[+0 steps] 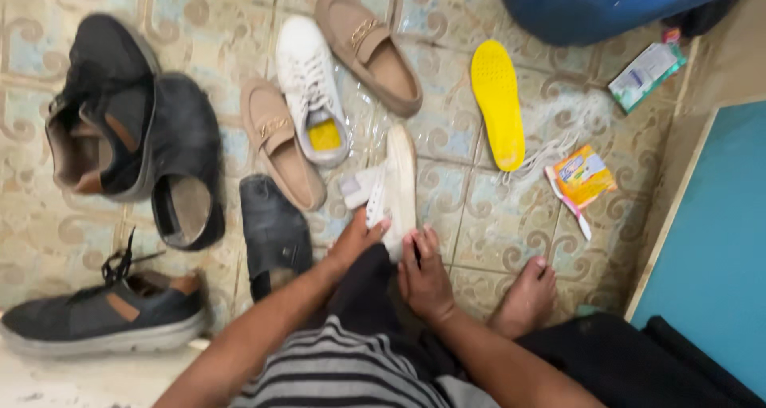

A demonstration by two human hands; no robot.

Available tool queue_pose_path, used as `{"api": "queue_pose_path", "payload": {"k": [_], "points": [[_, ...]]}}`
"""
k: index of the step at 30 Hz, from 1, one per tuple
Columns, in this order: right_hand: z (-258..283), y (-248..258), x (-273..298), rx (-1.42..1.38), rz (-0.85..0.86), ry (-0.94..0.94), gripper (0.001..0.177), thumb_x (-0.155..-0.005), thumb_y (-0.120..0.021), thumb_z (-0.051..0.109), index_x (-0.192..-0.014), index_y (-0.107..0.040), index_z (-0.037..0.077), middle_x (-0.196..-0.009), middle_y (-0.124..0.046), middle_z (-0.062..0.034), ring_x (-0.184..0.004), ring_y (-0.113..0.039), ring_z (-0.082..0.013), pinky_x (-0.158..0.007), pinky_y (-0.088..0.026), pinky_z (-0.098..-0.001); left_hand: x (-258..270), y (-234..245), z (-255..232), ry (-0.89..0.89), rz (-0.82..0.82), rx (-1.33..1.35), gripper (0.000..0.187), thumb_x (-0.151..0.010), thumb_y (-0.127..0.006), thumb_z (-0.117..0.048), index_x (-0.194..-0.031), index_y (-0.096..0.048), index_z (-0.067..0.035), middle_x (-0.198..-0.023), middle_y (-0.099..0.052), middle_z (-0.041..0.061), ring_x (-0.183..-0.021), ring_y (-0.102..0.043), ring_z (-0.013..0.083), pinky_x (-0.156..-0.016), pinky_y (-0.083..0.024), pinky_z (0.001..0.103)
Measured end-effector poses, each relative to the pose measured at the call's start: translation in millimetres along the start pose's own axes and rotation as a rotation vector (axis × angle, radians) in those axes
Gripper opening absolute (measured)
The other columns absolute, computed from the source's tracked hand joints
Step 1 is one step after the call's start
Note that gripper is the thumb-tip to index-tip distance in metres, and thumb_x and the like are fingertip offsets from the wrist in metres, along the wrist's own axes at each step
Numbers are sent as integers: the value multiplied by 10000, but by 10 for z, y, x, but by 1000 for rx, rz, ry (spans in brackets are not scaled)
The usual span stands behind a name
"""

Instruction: The person scrubs a white shoe with a brush and cleaning product on a tiled floor. They then rinse the shoe and a yellow insole with water from a blue bucket using a plastic dipper.

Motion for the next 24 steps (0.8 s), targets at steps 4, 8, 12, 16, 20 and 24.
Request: {"api": "queue_pose_path", "payload": {"k": [4, 8, 12, 16, 20, 24], "points": [[-92, 17, -276, 9, -13, -9, 573, -972, -600, 74, -1470, -399, -126, -1541, -383, -313, -1447, -355, -559, -1217, -328, -591, 75, -2, 44, 281, 45, -116, 528, -964, -613, -420, -1279, -463, -23, -1051, -712, 223, -952, -702, 332, -851, -542, 425], [-382, -82, -1155, 35, -9, -71, 592, -952, -556, 79, -1476, -382, -135, -1581, -365, -322, -1494, -299, -548, -1257, -279, -572, 59, -3, 26, 255, 29, -193, 547, -935, -642, -424, -1261, -461, -24, -1006, -706, 219, -917, -701, 354, -825, -538, 444], [-675, -263, -2123, 78, 69, -118, 579, -968, -567, 108, -1484, -409, -100, -1529, -424, -281, -1479, -341, -486, -1247, -297, -521, 17, 15, -14, 266, 34, -165, 612, -914, -645, -417, -1340, -436, -30, -1004, -711, 190, -895, -710, 341, -839, -543, 446], [-649, -151, -2132, 48, 52, -102, 577, -964, -576, 96, -1480, -415, -105, -1501, -432, -293, -1462, -362, -488, -1237, -292, -545, 70, 80, -193, 129, 19, 0, 644, -934, -676, -350, -1439, -415, -46, -1139, -700, 202, -1016, -686, 318, -928, -504, 432], [-394, 22, -1264, -12, 49, -8, 606, -928, -585, 76, -1463, -401, -140, -1462, -423, -339, -1414, -376, -556, -1213, -317, -592, 142, -22, -136, 218, 48, -108, 600, -919, -696, -308, -1424, -459, -88, -1131, -711, 179, -998, -679, 265, -916, -495, 409], [-160, 106, -382, -26, 84, 175, 581, -925, -619, 82, -1432, -433, -132, -1450, -413, -350, -1369, -426, -556, -1176, -363, -602, 195, -13, -56, 253, 60, 48, 519, -912, -661, -285, -1364, -507, -83, -1009, -697, 97, -871, -674, 249, -812, -548, 403]]}}
Point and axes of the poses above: each hand's wrist, its own x-axis away from the middle knuckle, its own y-axis out of the back of the hand, z = x × y, the point moved 3 cm from there along -x, towards the middle knuckle
